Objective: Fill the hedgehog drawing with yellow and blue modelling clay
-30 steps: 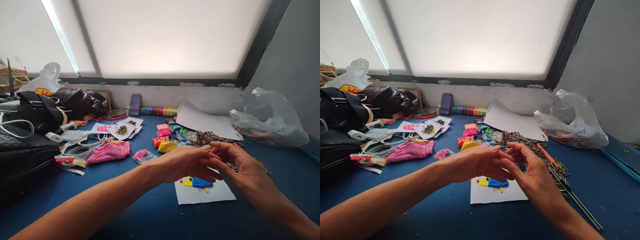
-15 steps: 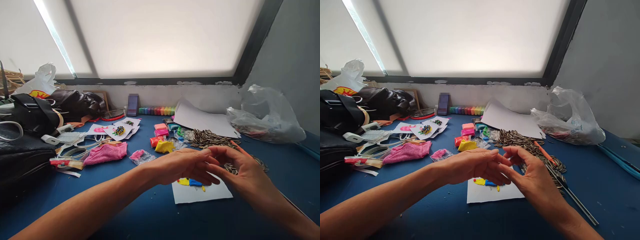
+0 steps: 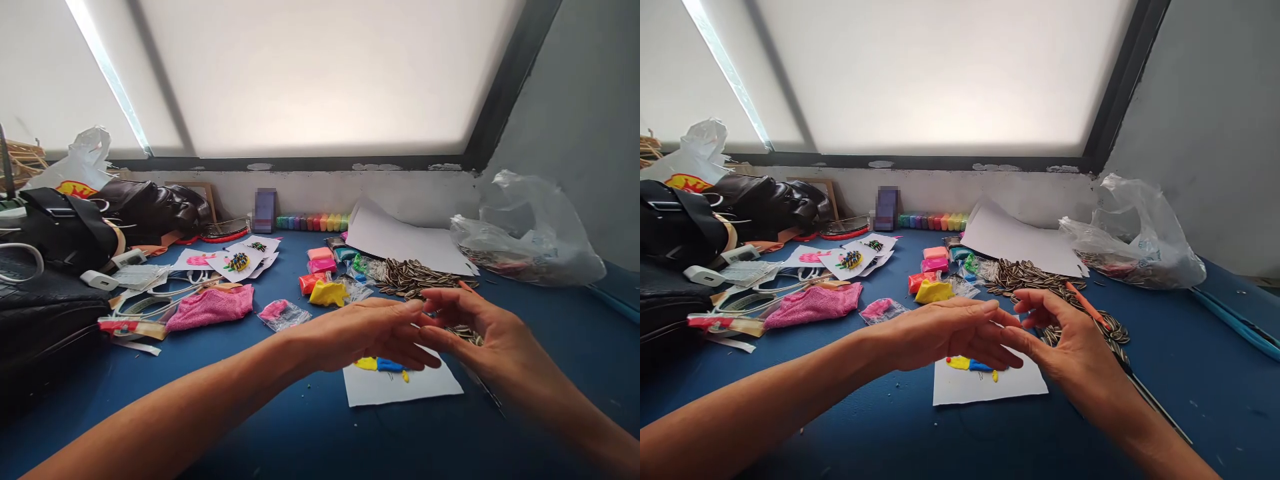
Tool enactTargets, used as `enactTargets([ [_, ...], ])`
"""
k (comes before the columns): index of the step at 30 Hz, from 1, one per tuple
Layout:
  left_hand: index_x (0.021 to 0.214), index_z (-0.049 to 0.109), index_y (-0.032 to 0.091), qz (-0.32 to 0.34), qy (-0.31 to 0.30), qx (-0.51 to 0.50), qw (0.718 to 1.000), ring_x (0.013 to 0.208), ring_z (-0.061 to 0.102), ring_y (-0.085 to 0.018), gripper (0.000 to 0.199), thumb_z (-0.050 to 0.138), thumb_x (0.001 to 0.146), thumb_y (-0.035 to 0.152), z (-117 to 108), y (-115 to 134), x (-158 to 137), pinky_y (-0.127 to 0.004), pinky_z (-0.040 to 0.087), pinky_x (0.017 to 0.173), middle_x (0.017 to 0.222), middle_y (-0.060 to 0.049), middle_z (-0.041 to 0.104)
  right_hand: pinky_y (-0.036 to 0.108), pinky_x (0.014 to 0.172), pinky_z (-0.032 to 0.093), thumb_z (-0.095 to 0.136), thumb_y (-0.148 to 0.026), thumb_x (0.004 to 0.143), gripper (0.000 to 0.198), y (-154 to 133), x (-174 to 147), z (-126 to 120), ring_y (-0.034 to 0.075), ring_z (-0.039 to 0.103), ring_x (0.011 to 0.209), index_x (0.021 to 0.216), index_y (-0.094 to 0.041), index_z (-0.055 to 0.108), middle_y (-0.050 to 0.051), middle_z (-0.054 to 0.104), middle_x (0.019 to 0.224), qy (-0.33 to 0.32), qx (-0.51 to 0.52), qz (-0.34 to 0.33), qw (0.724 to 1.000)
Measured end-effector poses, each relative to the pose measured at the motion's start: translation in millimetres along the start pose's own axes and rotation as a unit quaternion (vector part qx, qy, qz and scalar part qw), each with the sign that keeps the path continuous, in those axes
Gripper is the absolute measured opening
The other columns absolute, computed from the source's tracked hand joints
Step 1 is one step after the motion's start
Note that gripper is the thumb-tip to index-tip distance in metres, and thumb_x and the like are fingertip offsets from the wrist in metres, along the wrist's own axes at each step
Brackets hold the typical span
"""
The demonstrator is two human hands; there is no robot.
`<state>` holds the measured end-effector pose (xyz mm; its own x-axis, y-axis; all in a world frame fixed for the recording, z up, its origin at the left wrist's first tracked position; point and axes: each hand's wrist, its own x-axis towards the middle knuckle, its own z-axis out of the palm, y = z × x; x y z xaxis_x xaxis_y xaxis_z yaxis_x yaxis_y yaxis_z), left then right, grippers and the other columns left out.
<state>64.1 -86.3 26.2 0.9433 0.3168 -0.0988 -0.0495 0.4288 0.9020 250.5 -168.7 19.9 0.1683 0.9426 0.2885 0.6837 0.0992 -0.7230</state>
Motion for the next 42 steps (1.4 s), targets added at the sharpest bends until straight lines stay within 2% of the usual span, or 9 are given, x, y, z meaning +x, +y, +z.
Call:
enactTargets([
  [5,0.106,0.067,0.013,0.001,-0.001,0.037,0.999,0.11,0.065,-0.025,0.032,0.047,0.099,0.037,3,0,-2,-0.039,0.045,0.101,0.112,-0.011,0.068,0.034,0.076,0.06,0.068,-0.057,0.079,0.047,-8,-4,5,0.026,0.071,0.094,0.115,-0.026,0.067,0.005,0.074,0.105,-0.075,0.005,-0.01,0.997],
  [10,0.112,0.066,0.012,0.016,-0.022,0.007,1.0,0.106,0.068,-0.025,0.044,0.054,0.094,0.05,-2,-2,-1,-0.043,0.045,0.104,0.116,-0.014,0.069,0.03,0.07,0.06,0.071,-0.061,0.075,0.055,0,-1,1,0.025,0.07,0.092,0.115,-0.023,0.066,0.008,0.073,0.106,-0.026,0.05,0.044,0.997],
  [13,0.11,0.068,0.012,0.019,-0.006,0.027,0.999,0.103,0.069,-0.025,0.042,0.068,0.086,0.047,-2,-3,0,-0.042,0.047,0.102,0.115,-0.015,0.07,0.03,0.071,0.06,0.072,-0.061,0.075,0.056,4,1,-1,0.025,0.071,0.092,0.115,-0.022,0.067,0.009,0.073,0.108,-0.027,0.089,0.059,0.994],
  [18,0.099,0.072,0.012,0.012,0.043,0.065,0.997,0.081,0.072,-0.018,0.034,0.076,0.08,0.041,0,-6,0,-0.032,0.055,0.082,0.092,-0.011,0.074,0.029,0.065,0.061,0.07,-0.057,0.079,0.044,-2,0,3,0.025,0.073,0.087,0.106,-0.022,0.07,0.008,0.076,0.096,-0.039,0.103,0.028,0.994],
  [23,0.092,0.07,0.013,0.014,0.084,0.054,0.995,0.072,0.071,-0.016,0.028,0.076,0.08,0.037,-3,-4,0,-0.028,0.056,0.069,0.097,-0.01,0.074,0.029,0.069,0.06,0.067,-0.057,0.081,0.039,-8,-3,1,0.024,0.074,0.085,0.1,-0.023,0.072,0.006,0.077,0.092,0.019,0.079,0.004,0.997],
  [28,0.085,0.072,0.012,0.03,0.109,0.112,0.987,0.061,0.067,-0.011,0.027,0.072,0.083,0.04,-9,-4,1,-0.022,0.051,0.059,0.096,-0.009,0.074,0.029,0.062,0.057,0.064,-0.047,0.086,0.021,-10,-10,3,0.019,0.069,0.069,0.079,-0.028,0.069,0.0,0.072,0.077,0.055,0.008,-0.104,0.993],
  [32,0.084,0.073,0.012,0.033,0.118,0.117,0.986,0.058,0.066,-0.012,0.034,0.072,0.082,0.046,-13,-9,3,-0.022,0.051,0.056,0.086,-0.007,0.073,0.029,0.064,0.055,0.069,-0.032,0.086,0.006,-6,-14,9,0.016,0.063,0.067,0.09,-0.029,0.066,-0.002,0.067,0.079,0.062,-0.04,-0.199,0.977],
  [37,0.083,0.074,0.01,0.026,0.113,0.123,0.986,0.058,0.067,-0.015,0.046,0.076,0.074,0.056,-9,-10,2,-0.022,0.049,0.053,0.078,-0.008,0.072,0.028,0.063,0.051,0.067,-0.026,0.09,0.005,-4,-14,13,0.016,0.062,0.072,0.094,-0.027,0.064,0.0,0.066,0.084,0.062,-0.052,-0.24,0.968],
  [42,0.088,0.075,0.009,0.025,0.114,0.146,0.982,0.06,0.066,-0.014,0.052,0.074,0.074,0.059,-5,-5,0,-0.021,0.048,0.053,0.085,-0.011,0.073,0.024,0.06,0.05,0.066,-0.024,0.09,0.006,-5,-14,13,0.013,0.061,0.072,0.096,-0.027,0.066,-0.001,0.065,0.084,0.067,-0.059,-0.263,0.961],
])
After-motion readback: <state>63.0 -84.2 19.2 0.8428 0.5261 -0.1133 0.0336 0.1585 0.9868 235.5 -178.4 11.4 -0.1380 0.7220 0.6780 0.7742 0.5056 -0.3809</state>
